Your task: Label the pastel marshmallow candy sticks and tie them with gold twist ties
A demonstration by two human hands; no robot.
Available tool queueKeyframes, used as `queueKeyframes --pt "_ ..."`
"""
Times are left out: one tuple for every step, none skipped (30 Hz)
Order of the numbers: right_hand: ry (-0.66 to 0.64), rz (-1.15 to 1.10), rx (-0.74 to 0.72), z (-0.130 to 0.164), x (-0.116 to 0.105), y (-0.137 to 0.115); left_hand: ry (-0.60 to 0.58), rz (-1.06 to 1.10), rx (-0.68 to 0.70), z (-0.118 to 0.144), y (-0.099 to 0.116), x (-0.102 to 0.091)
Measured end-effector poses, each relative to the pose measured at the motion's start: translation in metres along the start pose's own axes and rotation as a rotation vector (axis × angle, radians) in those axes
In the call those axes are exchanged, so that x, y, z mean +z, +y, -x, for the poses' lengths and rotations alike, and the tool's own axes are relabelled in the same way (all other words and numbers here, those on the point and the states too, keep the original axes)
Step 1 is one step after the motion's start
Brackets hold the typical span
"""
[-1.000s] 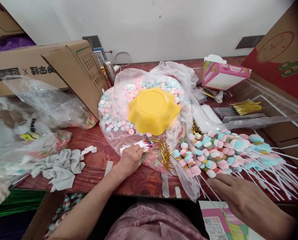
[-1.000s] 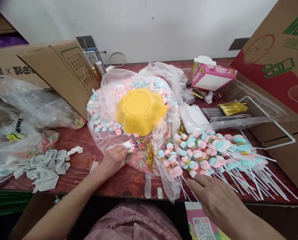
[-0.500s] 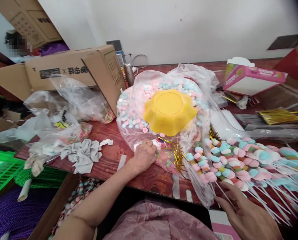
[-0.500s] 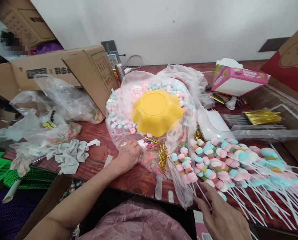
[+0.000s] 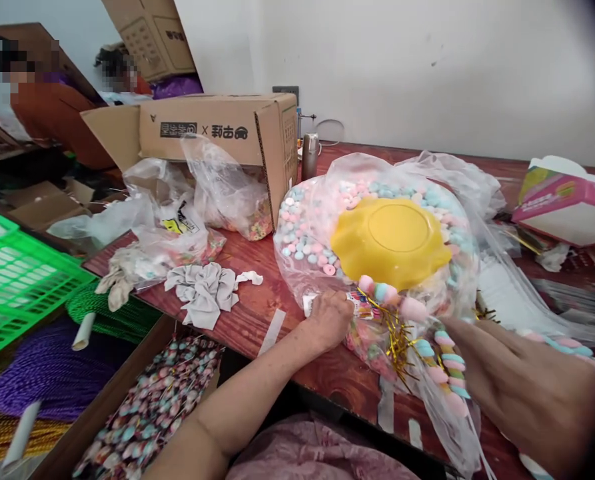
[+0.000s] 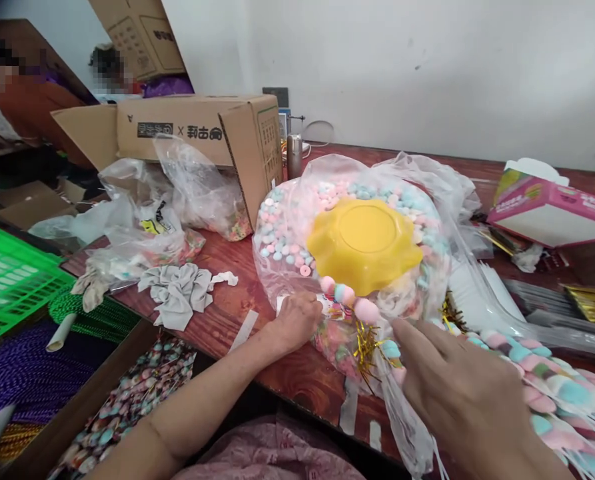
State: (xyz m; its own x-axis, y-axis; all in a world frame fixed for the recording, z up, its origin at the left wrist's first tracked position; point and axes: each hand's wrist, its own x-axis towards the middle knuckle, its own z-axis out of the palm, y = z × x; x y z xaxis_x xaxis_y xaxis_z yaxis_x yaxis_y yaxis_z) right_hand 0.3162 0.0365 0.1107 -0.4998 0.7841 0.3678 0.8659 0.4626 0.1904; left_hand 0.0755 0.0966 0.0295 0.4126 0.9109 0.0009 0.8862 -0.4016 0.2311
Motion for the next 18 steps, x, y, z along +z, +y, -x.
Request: queueKeyframes --pt "0.004 0.051 -0.097 -0.027 -0.001 -0.007 0.001 0.009 -0.003 0.001 0.001 0.0" --pt "0.003 0.11 -0.143 -0.05 0.001 -0.014 0.002 0.017 -0.003 0.002 0.002 0.001" --pt "-0.016 0.154 -0.172 -0.07 0.006 -0.019 0.002 0.025 -0.002 0.003 0.002 0.001" --pt "-0.075 0.176 -0.19 -0.085 0.012 -0.024 0.004 0.033 0.001 0.004 0.002 0.002" --pt "-0.128 0.193 -0.199 -0.097 0.019 -0.027 0.008 0.039 0.003 0.004 0.002 0.003" --pt "-0.181 0.2 -0.207 -0.105 0.026 -0.03 0.012 0.045 0.006 0.005 0.002 0.004" --pt "-0.225 0.201 -0.215 -0.11 0.031 -0.031 0.017 0.051 0.01 0.005 0.002 0.005" --pt "-0.256 0.2 -0.224 -0.113 0.036 -0.033 0.022 0.057 0.015 0.005 0.001 0.006" --pt "-0.275 0.203 -0.229 -0.115 0.04 -0.033 0.025 0.063 0.02 0.005 0.001 0.006" --pt "-0.287 0.21 -0.233 -0.117 0.042 -0.034 0.025 0.069 0.029 0.005 0.0 0.006" --pt "-0.296 0.218 -0.237 -0.118 0.042 -0.035 0.02 0.074 0.041 0.005 0.0 0.006" --pt "-0.303 0.228 -0.242 -0.12 0.043 -0.036 0.016 0.078 0.052 0.005 0.0 0.005" --pt "-0.308 0.236 -0.25 -0.122 0.042 -0.037 0.009 0.081 0.063 0.005 0.0 0.004" --pt "-0.311 0.242 -0.261 -0.124 0.042 -0.039 -0.001 0.085 0.072 0.005 0.0 0.002" --pt "-0.311 0.245 -0.276 -0.126 0.042 -0.041 -0.006 0.088 0.076 0.005 0.0 0.001" --pt "-0.305 0.246 -0.29 -0.127 0.041 -0.042 -0.007 0.09 0.077 0.006 0.0 0.0" --pt "-0.293 0.249 -0.299 -0.129 0.042 -0.044 -0.007 0.091 0.077 0.006 0.0 0.0" --pt "-0.278 0.252 -0.308 -0.13 0.042 -0.046 -0.004 0.092 0.081 0.006 0.0 0.0"
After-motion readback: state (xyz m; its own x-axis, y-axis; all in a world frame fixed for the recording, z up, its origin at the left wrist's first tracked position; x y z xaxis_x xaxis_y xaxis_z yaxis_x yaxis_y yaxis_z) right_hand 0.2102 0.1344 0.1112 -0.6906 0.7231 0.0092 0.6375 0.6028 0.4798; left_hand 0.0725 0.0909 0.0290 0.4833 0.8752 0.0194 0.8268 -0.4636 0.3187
